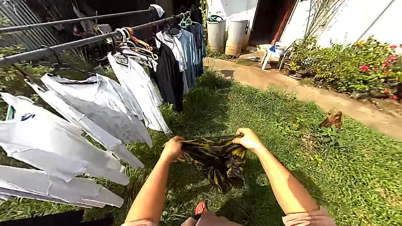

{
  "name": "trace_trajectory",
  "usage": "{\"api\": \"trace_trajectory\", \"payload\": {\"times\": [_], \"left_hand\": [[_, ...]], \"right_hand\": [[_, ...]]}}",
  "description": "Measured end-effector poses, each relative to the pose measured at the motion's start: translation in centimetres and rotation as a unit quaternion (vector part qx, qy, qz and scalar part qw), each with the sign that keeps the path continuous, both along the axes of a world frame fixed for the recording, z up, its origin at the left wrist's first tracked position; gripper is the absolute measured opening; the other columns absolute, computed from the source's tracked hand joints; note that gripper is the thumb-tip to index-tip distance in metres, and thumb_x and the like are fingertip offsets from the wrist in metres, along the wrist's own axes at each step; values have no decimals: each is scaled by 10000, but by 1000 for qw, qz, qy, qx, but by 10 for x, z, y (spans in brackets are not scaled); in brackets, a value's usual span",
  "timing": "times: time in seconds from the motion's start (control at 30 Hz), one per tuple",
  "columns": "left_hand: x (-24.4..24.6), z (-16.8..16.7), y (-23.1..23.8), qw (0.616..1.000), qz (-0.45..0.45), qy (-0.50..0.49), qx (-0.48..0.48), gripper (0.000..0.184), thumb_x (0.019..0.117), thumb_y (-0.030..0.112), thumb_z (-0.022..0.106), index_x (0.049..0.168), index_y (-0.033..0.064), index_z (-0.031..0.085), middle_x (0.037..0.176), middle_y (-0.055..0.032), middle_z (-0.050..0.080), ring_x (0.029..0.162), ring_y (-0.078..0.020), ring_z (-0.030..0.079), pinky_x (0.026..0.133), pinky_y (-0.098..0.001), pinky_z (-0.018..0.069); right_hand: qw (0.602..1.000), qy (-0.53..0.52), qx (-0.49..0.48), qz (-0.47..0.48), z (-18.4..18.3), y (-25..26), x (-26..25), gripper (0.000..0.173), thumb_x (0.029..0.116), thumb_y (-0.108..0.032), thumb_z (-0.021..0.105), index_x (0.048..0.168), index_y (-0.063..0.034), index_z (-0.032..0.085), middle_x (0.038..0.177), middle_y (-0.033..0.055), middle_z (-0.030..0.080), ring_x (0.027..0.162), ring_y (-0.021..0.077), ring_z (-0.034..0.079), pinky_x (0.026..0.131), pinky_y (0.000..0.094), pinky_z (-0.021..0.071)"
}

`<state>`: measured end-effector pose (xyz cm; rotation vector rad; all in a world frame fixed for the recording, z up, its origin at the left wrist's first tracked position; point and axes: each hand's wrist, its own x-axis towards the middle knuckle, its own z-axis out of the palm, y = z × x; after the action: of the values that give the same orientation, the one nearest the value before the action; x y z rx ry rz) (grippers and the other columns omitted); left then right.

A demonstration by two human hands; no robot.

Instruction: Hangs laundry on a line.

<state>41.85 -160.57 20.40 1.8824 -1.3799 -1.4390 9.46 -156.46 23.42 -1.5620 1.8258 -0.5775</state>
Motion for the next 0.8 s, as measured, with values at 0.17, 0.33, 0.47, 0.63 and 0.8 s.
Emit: {"api": "trace_trajectory", "payload": {"times": [0.17,0.33,0.47,0.63,0.8], "left_hand": [[-49,18,-104,977,118,112,-140,225,994,-12,569,1207,-43,634,1102,-210,667,941,-270,676,845,-440,573],[-86,118,-196,934,-12,-38,-355,271,871,16,699,1140,51,692,1129,-158,673,1014,-290,649,878,-533,521],[-113,161,-244,827,-19,-81,-555,415,781,35,724,1192,58,675,1105,-131,626,1007,-244,597,866,-415,493],[-93,33,-352,914,-157,-276,-253,327,832,-36,725,1139,77,735,1199,-253,650,1114,-443,643,905,-655,531],[-48,87,-394,926,-5,-307,-219,264,888,-34,618,1085,75,755,1187,-208,660,1103,-426,644,879,-665,522]], "right_hand": [[987,43,-37,-150,38,-83,-25,211,916,-150,760,978,34,676,917,219,658,911,369,630,846,600,482],[950,33,-195,-243,92,-160,-80,139,931,-135,672,975,-5,701,889,166,668,843,311,621,767,581,471],[885,16,-415,-210,99,-226,-97,198,890,-91,576,1060,-7,634,932,59,628,773,75,575,712,266,490],[984,132,-69,-97,-7,-371,-115,165,956,-111,617,1056,-11,703,1054,263,702,1024,446,674,842,673,505],[980,130,-148,11,56,-468,-49,176,968,-14,533,1033,20,694,1116,249,678,1070,448,652,864,672,484]]}}
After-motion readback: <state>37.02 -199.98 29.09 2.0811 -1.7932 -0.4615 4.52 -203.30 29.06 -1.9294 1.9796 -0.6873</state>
